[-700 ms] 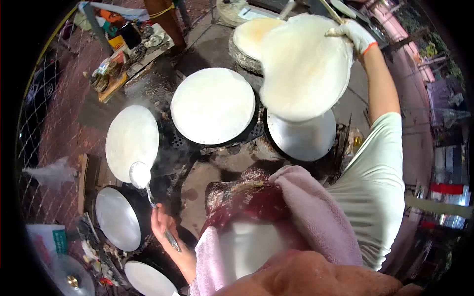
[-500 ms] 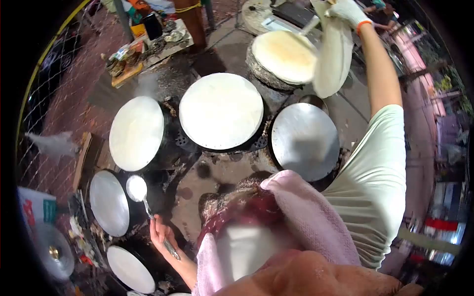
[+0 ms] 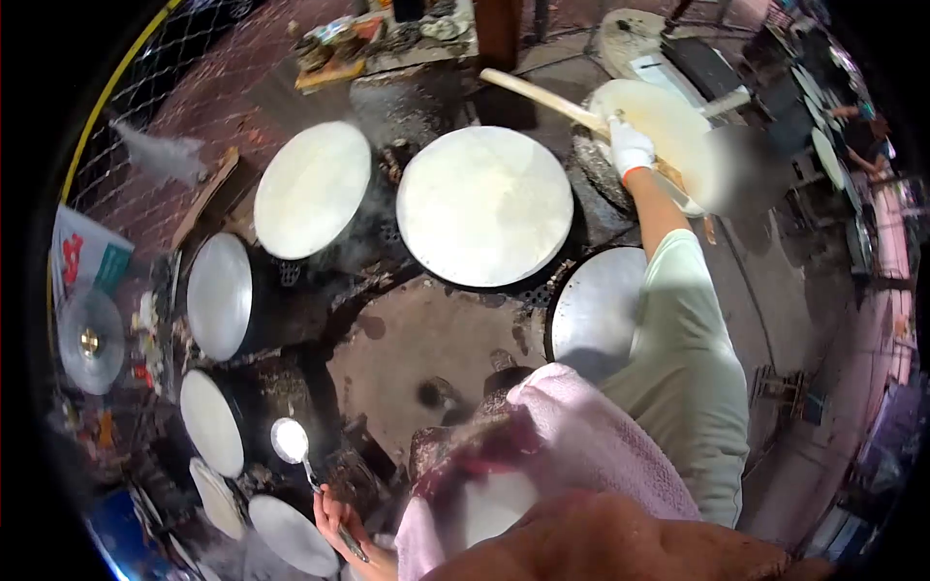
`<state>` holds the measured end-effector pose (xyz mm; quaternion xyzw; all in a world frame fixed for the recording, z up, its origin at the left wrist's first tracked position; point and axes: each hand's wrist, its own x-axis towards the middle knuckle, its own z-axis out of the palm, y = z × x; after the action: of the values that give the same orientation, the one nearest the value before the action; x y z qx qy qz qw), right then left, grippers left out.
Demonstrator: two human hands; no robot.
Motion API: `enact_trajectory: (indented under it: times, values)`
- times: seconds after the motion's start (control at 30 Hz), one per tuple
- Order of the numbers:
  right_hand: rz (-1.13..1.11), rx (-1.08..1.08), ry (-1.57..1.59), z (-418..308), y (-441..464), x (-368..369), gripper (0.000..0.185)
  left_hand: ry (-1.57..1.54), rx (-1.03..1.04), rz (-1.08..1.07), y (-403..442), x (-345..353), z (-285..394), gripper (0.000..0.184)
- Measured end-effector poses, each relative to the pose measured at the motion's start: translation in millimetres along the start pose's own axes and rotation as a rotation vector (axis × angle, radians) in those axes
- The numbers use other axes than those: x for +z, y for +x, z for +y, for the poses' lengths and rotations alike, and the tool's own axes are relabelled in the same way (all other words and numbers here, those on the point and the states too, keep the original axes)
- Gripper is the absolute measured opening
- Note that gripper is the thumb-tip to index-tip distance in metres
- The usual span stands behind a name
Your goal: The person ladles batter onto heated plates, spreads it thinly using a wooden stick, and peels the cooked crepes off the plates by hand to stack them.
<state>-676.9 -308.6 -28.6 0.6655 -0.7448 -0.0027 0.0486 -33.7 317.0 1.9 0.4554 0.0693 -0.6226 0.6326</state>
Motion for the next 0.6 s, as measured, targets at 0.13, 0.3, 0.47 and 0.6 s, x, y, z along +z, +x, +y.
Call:
enact_trajectory:
  times: [0.13,0.3,0.47,0.6]
  values:
    - [0.037,-0.022,0.055,-6,9,6,0.055,0.235,0.449,0.344,-49,14,-53,0.063]
    - [0.098,-0.197,0.644,-13,-9,54,0.043,0.037,0.692,0.586,-100,33,-85,0.044]
    - [0.227,-0.205,0.499,-133,-143,37,0.048,-0.631,0.665,0.239,-174,-85,-119,0.026]
    - [-0.111,-0.509,0.633,-262,-320,70,0.05,-0.637,0.761,0.617,-230,-193,-149,0.021]
